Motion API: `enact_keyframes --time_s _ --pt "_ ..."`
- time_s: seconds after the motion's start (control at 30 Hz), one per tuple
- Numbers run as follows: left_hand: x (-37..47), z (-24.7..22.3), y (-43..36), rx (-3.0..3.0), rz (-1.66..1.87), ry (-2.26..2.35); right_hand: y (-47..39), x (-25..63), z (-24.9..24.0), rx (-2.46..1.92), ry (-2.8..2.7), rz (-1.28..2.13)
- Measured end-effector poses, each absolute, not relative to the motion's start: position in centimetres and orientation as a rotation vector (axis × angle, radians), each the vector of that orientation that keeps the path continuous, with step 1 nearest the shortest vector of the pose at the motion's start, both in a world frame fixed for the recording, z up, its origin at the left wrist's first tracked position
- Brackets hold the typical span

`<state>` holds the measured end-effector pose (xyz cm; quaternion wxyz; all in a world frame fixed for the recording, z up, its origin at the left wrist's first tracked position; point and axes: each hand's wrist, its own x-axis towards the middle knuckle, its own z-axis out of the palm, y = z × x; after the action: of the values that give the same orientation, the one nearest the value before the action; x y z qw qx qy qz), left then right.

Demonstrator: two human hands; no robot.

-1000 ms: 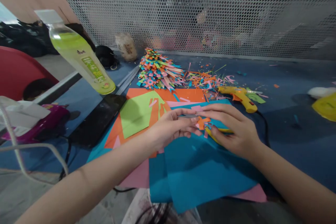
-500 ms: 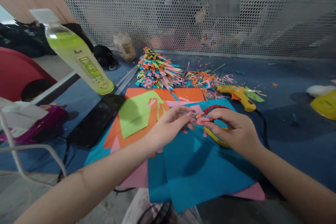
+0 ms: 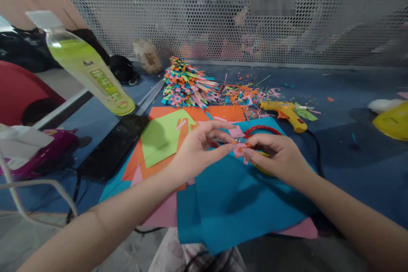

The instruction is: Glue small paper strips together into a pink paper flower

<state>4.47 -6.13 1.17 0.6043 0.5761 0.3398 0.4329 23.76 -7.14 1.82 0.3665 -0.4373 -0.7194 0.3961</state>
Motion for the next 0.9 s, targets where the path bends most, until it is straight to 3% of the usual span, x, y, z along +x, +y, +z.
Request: enact_keyframes --time_s 0.9 --pt "4.7 2.4 -6.4 1.253 1.033 0.838 -7.1 24.0 1.7 -1.149 -1.831 0.999"
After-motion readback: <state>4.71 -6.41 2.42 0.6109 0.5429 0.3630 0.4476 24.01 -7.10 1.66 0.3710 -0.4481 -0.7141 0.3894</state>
